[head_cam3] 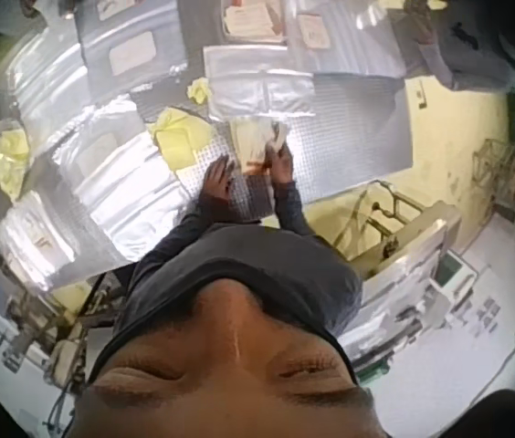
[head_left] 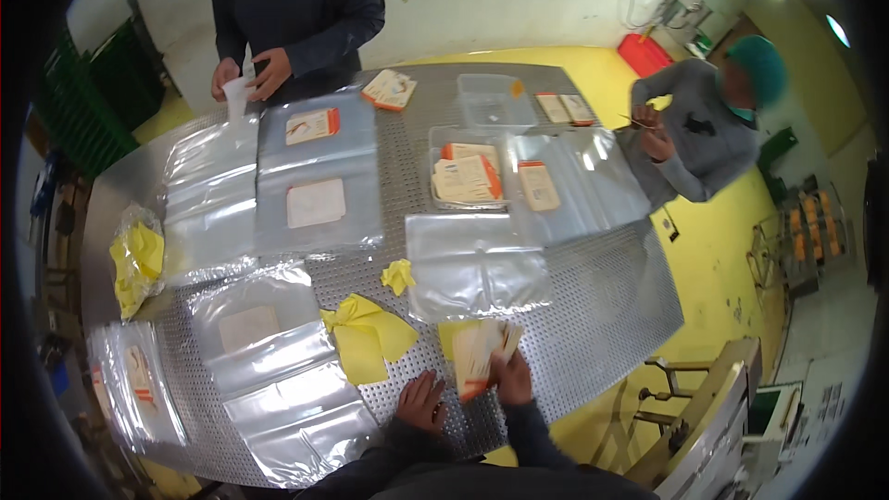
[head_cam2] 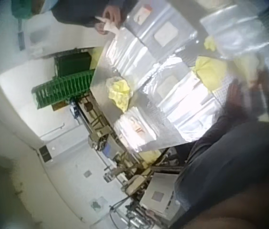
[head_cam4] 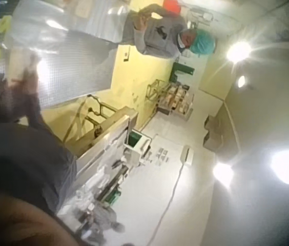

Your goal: The person places small rectangular boxes into clear plastic bags on a perforated metal table. They handle the items one at a time, arranging them in a row. Other workers are visible in the background performing similar tasks.

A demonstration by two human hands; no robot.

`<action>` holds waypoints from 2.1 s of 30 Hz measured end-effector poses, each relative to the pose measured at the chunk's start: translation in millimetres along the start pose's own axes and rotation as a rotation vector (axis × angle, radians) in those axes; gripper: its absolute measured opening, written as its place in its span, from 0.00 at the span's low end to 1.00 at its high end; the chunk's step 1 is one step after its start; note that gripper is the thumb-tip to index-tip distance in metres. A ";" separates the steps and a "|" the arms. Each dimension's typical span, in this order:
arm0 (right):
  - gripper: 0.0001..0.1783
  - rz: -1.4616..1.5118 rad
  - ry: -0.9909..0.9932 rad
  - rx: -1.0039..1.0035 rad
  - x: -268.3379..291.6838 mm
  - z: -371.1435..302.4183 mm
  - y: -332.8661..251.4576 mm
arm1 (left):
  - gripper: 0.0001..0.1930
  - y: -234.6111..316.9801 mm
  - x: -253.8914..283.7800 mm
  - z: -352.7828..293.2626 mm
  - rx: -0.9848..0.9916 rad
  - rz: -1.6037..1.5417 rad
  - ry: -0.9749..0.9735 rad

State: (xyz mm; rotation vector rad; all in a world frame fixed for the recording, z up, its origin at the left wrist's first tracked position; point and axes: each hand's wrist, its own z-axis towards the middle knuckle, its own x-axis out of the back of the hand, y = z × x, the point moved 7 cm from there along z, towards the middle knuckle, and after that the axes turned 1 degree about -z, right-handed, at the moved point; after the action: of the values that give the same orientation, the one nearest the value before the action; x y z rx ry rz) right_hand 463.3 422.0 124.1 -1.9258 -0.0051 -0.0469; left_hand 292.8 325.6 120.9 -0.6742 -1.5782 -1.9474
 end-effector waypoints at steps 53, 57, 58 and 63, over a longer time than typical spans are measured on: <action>0.08 0.006 -0.540 0.205 -296.2 -252.1 37.8 | 0.12 -108.3 251.8 -198.4 0.565 -0.927 0.494; 0.08 -0.073 -0.494 0.240 -294.1 -242.8 52.3 | 0.12 -111.8 244.2 -198.6 0.540 -0.903 0.464; 0.08 -0.083 -0.484 0.256 -293.7 -241.0 53.4 | 0.12 -108.7 245.7 -198.1 0.516 -0.857 0.470; 0.09 -0.260 -0.407 0.265 -291.8 -231.4 64.3 | 0.15 -101.2 247.2 -198.3 0.381 -0.601 0.537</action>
State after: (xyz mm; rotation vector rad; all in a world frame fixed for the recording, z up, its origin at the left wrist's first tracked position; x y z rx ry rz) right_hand 166.4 188.4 133.9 -1.6306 -0.5102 0.1646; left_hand 34.3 124.3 178.7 0.4994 -1.8260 -1.8888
